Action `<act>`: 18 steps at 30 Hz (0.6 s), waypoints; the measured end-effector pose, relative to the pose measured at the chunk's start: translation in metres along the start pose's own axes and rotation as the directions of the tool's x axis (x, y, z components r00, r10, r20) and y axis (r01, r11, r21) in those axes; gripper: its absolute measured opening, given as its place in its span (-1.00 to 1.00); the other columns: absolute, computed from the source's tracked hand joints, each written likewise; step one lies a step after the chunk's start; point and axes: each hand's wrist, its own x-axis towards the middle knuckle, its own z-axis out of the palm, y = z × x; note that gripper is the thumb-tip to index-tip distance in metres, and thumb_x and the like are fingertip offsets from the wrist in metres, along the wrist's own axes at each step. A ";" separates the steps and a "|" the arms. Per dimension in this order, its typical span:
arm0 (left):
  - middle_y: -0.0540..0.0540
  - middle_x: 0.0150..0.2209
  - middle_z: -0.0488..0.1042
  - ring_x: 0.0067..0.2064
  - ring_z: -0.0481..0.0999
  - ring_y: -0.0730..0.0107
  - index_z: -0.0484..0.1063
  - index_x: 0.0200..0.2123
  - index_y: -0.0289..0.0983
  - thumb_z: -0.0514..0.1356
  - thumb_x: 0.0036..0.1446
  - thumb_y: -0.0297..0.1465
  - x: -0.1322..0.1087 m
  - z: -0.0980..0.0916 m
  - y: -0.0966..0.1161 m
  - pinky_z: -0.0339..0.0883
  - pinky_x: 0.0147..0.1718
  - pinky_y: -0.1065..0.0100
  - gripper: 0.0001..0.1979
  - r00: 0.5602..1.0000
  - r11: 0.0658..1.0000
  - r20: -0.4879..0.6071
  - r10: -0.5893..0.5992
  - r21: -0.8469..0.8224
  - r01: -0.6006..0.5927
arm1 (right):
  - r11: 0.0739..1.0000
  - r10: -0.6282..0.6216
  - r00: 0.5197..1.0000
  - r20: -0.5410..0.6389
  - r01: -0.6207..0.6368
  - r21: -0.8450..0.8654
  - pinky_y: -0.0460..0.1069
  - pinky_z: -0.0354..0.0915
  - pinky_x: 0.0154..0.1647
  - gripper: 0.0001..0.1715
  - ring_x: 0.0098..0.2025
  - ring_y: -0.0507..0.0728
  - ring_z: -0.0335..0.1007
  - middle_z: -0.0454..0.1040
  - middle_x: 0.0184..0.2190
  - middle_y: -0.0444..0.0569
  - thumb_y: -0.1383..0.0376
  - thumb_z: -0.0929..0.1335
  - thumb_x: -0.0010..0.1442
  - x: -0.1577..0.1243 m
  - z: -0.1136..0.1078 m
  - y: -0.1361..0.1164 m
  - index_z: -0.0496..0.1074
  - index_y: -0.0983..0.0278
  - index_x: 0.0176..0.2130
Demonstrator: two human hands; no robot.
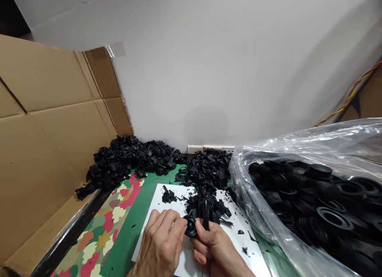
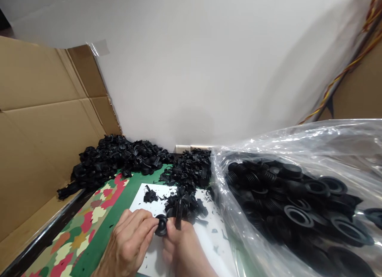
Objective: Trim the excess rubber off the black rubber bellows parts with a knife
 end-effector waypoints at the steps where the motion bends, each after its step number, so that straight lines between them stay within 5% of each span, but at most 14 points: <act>1: -0.09 -0.52 0.43 -0.49 0.37 0.29 0.42 -0.40 -0.31 0.02 0.15 -0.63 0.001 -0.001 0.000 0.06 -0.46 0.29 -0.77 1.000 1.000 0.022 0.002 -0.002 -0.002 | 1.000 -0.003 1.000 0.005 0.003 -0.009 -0.16 -0.16 -0.73 -0.53 -0.75 -0.14 -0.25 -0.07 -0.76 -0.41 0.07 0.55 -0.17 -0.001 0.001 0.000 0.29 0.26 -0.50; 11: -0.07 -0.55 0.37 -0.51 0.29 0.28 0.34 -0.55 -0.28 -0.02 0.10 -0.69 0.008 0.000 0.002 0.01 -0.48 0.28 -0.70 0.991 0.992 0.109 0.074 0.096 -0.084 | 0.987 -0.087 0.988 -0.128 0.067 -0.149 -0.18 -0.23 -0.75 -0.32 -0.72 -0.18 -0.37 -0.11 -0.77 -0.44 -0.11 0.55 -0.43 0.003 0.005 0.005 0.22 0.27 -0.57; 18: -0.07 -0.54 0.38 -0.49 0.34 0.25 0.33 -0.53 -0.29 0.02 -0.01 -0.72 0.010 0.004 0.006 0.15 -0.45 0.25 -0.74 0.970 0.982 0.220 0.105 0.131 -0.136 | 0.897 -0.206 0.967 -0.149 0.126 -0.425 -0.13 -0.14 -0.75 -0.38 -0.77 -0.12 -0.17 0.00 -0.81 -0.37 -0.17 0.47 -0.30 0.015 -0.017 0.016 0.30 0.28 -0.55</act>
